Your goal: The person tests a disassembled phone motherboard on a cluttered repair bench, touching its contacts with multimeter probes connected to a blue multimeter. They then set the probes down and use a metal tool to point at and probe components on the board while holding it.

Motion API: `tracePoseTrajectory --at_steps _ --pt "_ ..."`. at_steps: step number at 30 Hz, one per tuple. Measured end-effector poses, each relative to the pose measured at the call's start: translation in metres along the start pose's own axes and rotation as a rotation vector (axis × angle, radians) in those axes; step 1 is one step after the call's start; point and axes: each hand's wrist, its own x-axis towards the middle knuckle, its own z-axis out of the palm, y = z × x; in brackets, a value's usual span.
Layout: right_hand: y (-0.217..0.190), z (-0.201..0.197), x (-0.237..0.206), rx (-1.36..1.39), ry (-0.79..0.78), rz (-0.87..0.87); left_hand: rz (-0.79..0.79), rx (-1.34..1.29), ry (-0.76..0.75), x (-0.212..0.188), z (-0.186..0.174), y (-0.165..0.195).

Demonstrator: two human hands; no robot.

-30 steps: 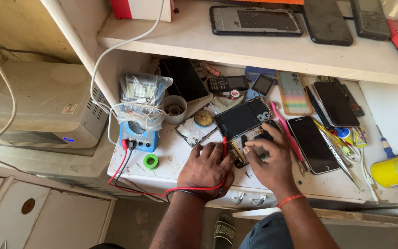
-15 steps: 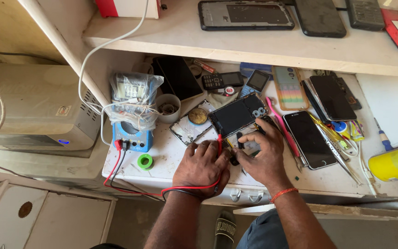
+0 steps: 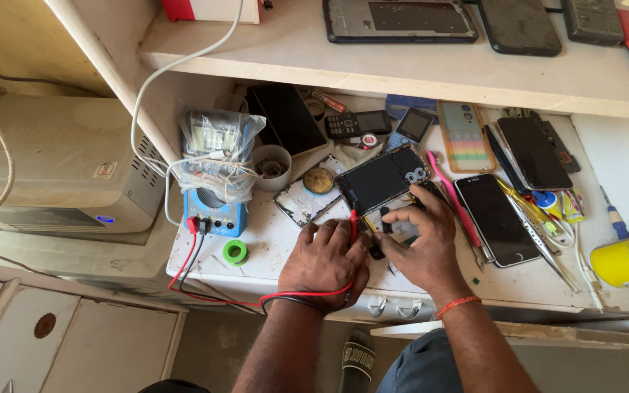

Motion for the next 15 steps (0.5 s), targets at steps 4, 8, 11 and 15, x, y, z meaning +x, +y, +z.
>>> tracePoseTrajectory --at_steps 4,8,11,15 --pt "0.0009 -0.0014 0.0028 0.014 -0.016 0.013 -0.002 -0.006 -0.001 0.0002 0.0002 0.0001" --pt "0.0004 -0.0002 0.0026 0.013 -0.005 0.015 -0.002 -0.008 0.003 -0.0005 0.0009 0.0001" --pt "0.0014 -0.0006 0.0014 -0.002 -0.013 0.010 0.006 0.003 0.014 -0.0012 0.0026 0.0013" --pt "0.0035 -0.0007 0.0014 -0.019 -0.016 0.022 0.012 0.014 0.008 -0.0001 0.0042 0.0025"
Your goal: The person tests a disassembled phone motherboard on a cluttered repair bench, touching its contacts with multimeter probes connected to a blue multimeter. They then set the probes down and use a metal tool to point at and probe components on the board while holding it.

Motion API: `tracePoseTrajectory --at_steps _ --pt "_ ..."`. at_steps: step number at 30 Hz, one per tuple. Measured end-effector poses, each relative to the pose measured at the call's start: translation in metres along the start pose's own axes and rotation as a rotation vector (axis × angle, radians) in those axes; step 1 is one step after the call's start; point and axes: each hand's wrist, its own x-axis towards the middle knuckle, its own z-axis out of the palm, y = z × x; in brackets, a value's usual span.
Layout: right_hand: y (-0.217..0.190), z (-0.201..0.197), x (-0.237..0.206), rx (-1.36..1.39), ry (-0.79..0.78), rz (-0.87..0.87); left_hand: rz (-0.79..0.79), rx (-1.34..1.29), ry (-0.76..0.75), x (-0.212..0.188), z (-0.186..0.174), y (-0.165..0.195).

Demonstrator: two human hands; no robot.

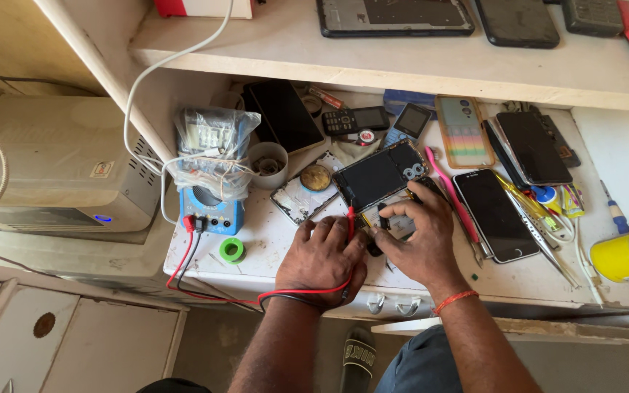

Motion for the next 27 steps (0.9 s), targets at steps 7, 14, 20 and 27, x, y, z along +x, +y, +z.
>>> tracePoseTrajectory --at_steps 7,14,20,27 --pt "0.0011 0.0026 0.0013 -0.030 -0.011 0.009 -0.009 0.007 -0.025 0.0008 0.0006 -0.0001" --pt "0.0022 0.0012 0.0013 -0.036 -0.032 0.028 -0.020 0.010 -0.028 0.0009 0.0007 0.0021" --pt "0.0030 -0.0004 0.0016 -0.024 -0.051 0.046 -0.024 -0.002 -0.029 0.0005 -0.0007 0.0030" --pt "0.0052 -0.0022 0.0034 0.009 -0.070 0.052 -0.047 -0.020 -0.090 0.0027 -0.0042 0.0023"
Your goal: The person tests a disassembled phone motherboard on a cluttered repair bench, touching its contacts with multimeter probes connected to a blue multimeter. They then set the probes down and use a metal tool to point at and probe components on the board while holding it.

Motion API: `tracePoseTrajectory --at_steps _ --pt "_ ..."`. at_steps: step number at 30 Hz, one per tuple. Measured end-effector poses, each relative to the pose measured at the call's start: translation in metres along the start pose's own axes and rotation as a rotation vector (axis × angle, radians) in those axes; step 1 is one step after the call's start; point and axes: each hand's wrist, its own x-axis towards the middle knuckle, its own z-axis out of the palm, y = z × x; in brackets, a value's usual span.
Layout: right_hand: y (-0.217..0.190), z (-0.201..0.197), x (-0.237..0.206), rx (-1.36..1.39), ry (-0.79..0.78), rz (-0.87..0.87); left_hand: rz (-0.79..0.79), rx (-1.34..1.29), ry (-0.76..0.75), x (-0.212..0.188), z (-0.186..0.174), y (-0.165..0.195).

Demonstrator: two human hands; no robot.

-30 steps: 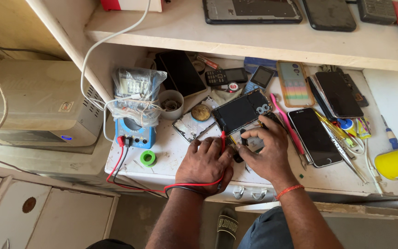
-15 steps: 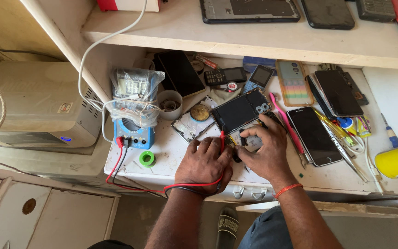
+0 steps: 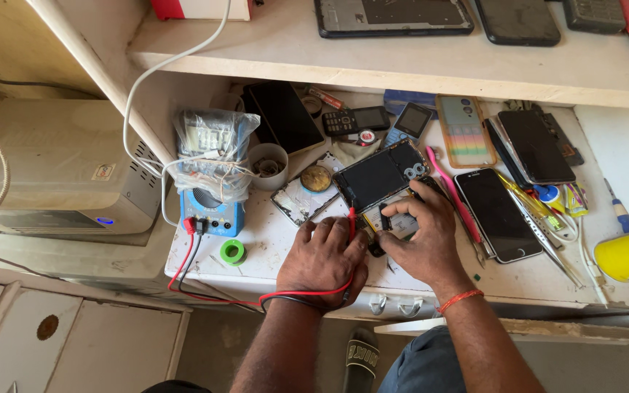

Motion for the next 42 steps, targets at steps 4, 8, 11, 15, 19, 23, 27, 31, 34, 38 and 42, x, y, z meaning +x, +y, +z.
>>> tracePoseTrajectory --at_steps 4,8,11,15,19,23,27,31,34,38,42 --pt "0.001 0.001 0.002 -0.006 0.015 -0.021 -0.011 -0.028 -0.012 0.001 -0.001 -0.001" --pt "0.002 -0.001 0.002 0.007 0.039 -0.025 0.028 -0.036 0.030 0.002 0.001 -0.001" --pt "0.002 -0.002 0.002 0.017 0.048 -0.025 0.033 -0.037 0.028 0.002 0.002 0.000" --pt "0.003 -0.006 0.002 0.053 0.037 -0.016 0.047 -0.033 0.018 0.003 0.003 0.001" --pt "0.004 -0.007 0.001 0.049 0.044 -0.025 0.053 -0.018 0.017 0.005 0.004 0.002" --pt "0.005 -0.006 0.000 0.052 0.063 -0.036 0.054 0.001 0.024 0.005 0.004 0.003" --pt "0.005 -0.007 0.000 0.056 0.070 -0.029 0.054 0.000 0.018 0.006 0.003 0.004" --pt "0.005 -0.007 0.000 0.065 0.057 -0.010 0.064 0.003 0.017 0.007 0.003 0.004" --pt "0.004 -0.008 0.000 0.054 0.037 0.007 0.059 0.003 0.007 0.006 0.004 0.004" --pt "0.003 -0.009 0.000 0.057 0.010 0.041 0.051 0.013 -0.004 0.007 0.004 0.005" --pt "0.002 -0.010 0.001 0.051 0.003 0.035 0.055 0.023 -0.012 0.007 0.003 0.005"
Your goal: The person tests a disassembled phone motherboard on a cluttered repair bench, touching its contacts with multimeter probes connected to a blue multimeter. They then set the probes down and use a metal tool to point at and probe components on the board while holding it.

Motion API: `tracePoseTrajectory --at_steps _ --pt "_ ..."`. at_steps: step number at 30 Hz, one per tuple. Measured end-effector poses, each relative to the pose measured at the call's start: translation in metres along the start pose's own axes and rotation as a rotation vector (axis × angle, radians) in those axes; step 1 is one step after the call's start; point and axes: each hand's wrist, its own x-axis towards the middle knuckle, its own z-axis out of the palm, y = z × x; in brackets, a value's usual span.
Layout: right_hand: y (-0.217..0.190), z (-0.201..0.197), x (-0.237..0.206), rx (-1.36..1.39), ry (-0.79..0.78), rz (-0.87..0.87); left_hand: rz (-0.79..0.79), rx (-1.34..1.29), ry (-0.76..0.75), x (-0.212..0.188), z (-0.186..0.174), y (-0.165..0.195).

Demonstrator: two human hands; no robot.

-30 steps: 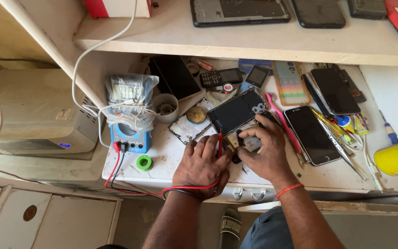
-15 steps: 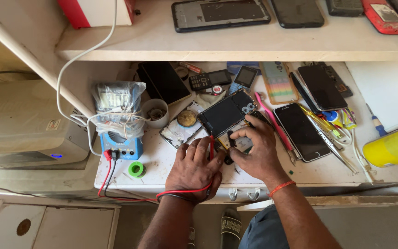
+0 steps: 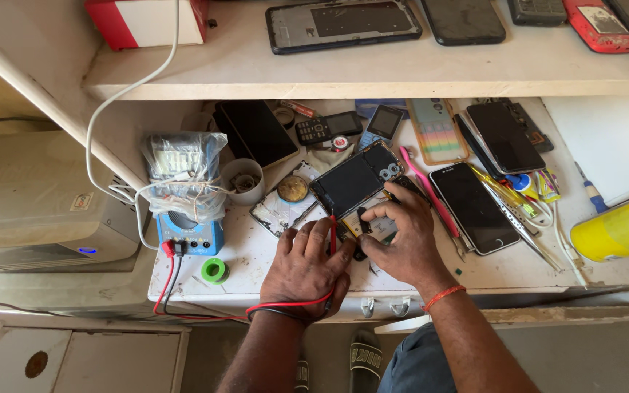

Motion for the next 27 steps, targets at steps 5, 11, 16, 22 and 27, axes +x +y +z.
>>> tracePoseTrajectory --at_steps 5,11,16,22,27 --pt "-0.0005 0.0002 0.0003 -0.003 -0.019 0.011 0.003 0.008 -0.013 -0.0005 -0.0002 -0.0008" --pt "0.0019 -0.0007 0.0001 -0.006 0.001 -0.008 0.012 0.025 0.005 0.0016 0.0016 0.0012" --pt "0.0028 -0.0006 0.0009 -0.009 0.011 -0.023 0.006 0.009 -0.043 0.0034 -0.0004 0.0016" --pt "-0.0004 0.0016 -0.0018 -0.034 0.042 -0.046 0.023 0.030 -0.069 0.0028 -0.0018 0.0015" --pt "-0.0022 0.0023 -0.0006 -0.041 0.031 -0.034 0.005 0.026 -0.045 0.0015 -0.0023 0.0001"
